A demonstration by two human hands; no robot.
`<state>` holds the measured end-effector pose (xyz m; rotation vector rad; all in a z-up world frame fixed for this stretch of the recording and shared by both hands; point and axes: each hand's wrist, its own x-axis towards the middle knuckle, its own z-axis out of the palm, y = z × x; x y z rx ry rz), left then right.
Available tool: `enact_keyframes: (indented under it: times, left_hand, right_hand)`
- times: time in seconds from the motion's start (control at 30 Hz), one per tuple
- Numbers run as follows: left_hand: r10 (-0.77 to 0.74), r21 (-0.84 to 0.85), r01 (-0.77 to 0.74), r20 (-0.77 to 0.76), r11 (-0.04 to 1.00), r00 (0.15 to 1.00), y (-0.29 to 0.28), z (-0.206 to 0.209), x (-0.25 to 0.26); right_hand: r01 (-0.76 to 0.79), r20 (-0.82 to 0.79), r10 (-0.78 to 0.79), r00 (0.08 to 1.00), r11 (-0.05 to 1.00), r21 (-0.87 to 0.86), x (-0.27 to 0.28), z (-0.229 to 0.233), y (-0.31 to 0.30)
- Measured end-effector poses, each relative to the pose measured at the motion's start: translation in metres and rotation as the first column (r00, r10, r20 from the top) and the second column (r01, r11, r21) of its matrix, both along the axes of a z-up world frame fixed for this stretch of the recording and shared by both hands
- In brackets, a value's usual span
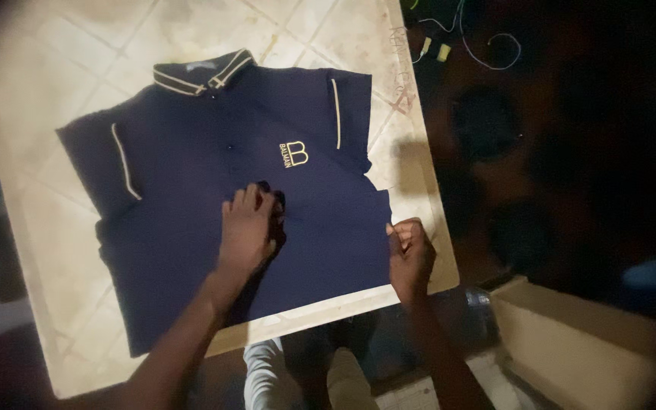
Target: The person folds a navy blue polo shirt on a tiled table. They smooth the fabric, fold the sleeves and body into a compact rectangle, and place the folded shirt into an open suitcase.
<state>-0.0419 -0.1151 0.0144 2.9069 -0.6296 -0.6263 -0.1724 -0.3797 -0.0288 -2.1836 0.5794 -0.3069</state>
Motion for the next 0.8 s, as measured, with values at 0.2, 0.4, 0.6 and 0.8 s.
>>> enact_keyframes:
  times: [0.2,0.4,0.6,0.8]
  left_hand:
    - [0.033,0.021,-0.034,0.012,0.999,0.999,0.0,0.0,-0.008]
    - [0.023,-0.145,-0.008,0.101,0.989,0.995,0.0,0.01,0.0]
    - [0.067,-0.194,-0.075,-0.05,0.978,0.997,0.005,0.019,0.0]
    - [0.031,-0.181,-0.025,0.03,0.983,0.999,0.002,0.003,0.005]
  right_hand:
    - [0.033,-0.016,-0.034,0.999,0.998,-0.044,-0.001,-0.01,0.001]
    - [0.076,-0.131,-0.086,0.988,0.994,-0.083,0.004,-0.007,0.005]
    - [0.032,0.024,-0.029,0.999,0.989,-0.147,0.006,-0.002,0.006]
    - [0.036,0.019,-0.032,0.999,0.967,-0.252,0.001,-0.019,0.004]
